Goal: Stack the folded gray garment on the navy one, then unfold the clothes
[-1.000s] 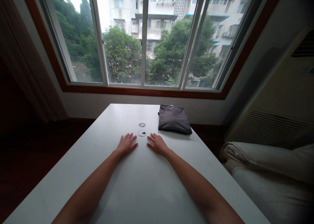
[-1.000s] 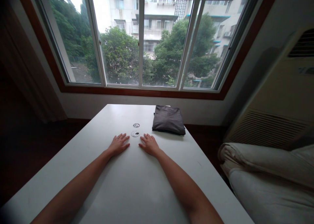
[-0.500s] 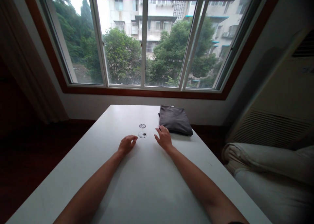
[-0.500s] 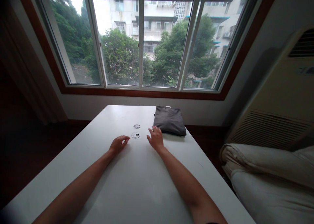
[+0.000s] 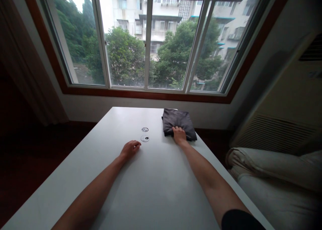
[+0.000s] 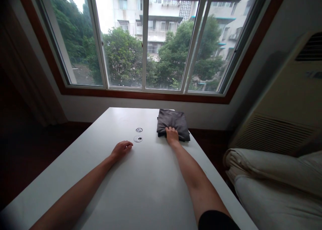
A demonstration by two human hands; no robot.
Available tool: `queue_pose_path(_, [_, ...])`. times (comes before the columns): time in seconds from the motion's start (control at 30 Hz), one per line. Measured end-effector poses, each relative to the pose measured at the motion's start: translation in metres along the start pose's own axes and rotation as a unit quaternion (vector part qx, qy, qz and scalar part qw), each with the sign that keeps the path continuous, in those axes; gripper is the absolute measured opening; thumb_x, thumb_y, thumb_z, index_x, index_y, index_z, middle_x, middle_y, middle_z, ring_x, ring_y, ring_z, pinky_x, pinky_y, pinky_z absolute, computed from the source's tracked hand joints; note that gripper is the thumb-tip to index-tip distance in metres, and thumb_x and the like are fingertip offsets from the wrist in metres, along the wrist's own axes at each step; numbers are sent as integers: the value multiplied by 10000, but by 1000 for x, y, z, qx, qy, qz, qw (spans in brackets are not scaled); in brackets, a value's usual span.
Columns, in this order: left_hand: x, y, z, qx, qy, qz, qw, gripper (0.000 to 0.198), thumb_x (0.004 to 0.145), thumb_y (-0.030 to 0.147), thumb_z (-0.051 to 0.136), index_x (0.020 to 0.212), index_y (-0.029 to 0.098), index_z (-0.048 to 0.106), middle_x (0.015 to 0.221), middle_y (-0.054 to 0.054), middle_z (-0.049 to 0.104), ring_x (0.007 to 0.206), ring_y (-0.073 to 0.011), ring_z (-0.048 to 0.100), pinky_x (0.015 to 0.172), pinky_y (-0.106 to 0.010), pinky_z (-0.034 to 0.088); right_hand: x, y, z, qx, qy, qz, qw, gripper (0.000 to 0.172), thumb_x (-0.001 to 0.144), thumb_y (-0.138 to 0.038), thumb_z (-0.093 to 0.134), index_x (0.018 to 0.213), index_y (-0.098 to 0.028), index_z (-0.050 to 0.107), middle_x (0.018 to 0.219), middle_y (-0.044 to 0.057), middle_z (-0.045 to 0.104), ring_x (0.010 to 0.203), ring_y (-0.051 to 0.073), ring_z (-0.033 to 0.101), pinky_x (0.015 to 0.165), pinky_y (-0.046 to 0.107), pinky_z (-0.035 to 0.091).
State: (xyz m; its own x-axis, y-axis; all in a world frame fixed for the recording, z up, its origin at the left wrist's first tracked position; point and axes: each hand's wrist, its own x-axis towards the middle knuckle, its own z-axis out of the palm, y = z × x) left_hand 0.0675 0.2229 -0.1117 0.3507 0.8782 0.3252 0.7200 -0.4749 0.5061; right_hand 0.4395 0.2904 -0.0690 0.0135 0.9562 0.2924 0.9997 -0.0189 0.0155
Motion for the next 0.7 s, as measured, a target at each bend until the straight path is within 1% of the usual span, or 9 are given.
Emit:
queue_pose_path(0.13, [0,1,0,-7,-3,-9,1000,309,973,281,506,1082,250,794,1090,-44,780,946,-218,691,914,-329,519,-19,7,-10,0,-20,-45,999,423,997,-82,410,1307,-223,661,1233,176,654,1143,293,596,944,380,463])
queue_pose_path(0.27, [0,1,2,-8,-4,-13,1000,304,970,296,511,1060,245,797,1069,-53,775,974,-228,683,913,-334,519,-63,14,-18,2,-36,-96,995,426,956,-62,458,1286,-242,659,1220,154,659,1108,298,617,892,368,476])
queue_pose_path(0.33, [0,1,3,-7,-4,-17,1000,303,969,303,512,1056,245,796,1058,-55,772,979,-232,680,915,-336,517,-84,18,-25,8,-57,-113,992,402,941,-91,516,1278,-257,661,1215,148,661,1103,296,629,890,363,478])
queue_pose_path(0.4, [0,0,4,-6,0,-14,1000,304,971,306,506,1050,246,794,1051,-55,767,975,-232,679,913,-335,513,-94,24,-36,23,-89,-136,986,395,893,-175,647,1274,-275,670,1223,132,666,1112,292,643,904,349,479])
queue_pose_path(0.5, [-1,0,5,-4,2,-8,1000,301,972,304,504,1042,245,791,1045,-53,762,970,-229,682,906,-327,509,-82,38,-55,89,-170,-158,969,429,784,-363,813,1199,-289,733,1171,78,706,1050,272,681,878,304,489])
queue_pose_path(0.57, [-1,-1,5,-4,2,-5,1000,296,973,295,506,1040,242,789,1050,-52,762,971,-227,684,900,-324,508,-60,45,-64,157,-221,-139,953,363,817,-489,788,1102,-265,776,1061,59,742,970,255,700,837,285,494])
queue_pose_path(0.6, [-1,-1,4,-5,3,-4,1000,294,974,290,507,1041,241,788,1055,-52,763,975,-227,685,898,-323,508,-48,47,-66,176,-211,-118,954,346,869,-520,732,1077,-248,781,1021,63,752,947,254,702,826,287,494])
queue_pose_path(0.63, [-1,-2,4,-6,3,-3,1000,292,975,284,508,1043,240,788,1057,-51,764,977,-226,686,896,-322,508,-35,48,-66,184,-175,-90,963,346,927,-518,667,1090,-232,775,1011,70,758,947,253,701,830,290,492])
queue_pose_path(0.7, [-1,-2,3,-8,-1,-3,1000,287,976,274,513,1045,240,789,1059,-50,767,971,-223,688,890,-318,510,-12,43,-61,182,-82,-23,980,365,995,-465,581,1200,-205,736,1061,92,761,992,254,696,862,299,486])
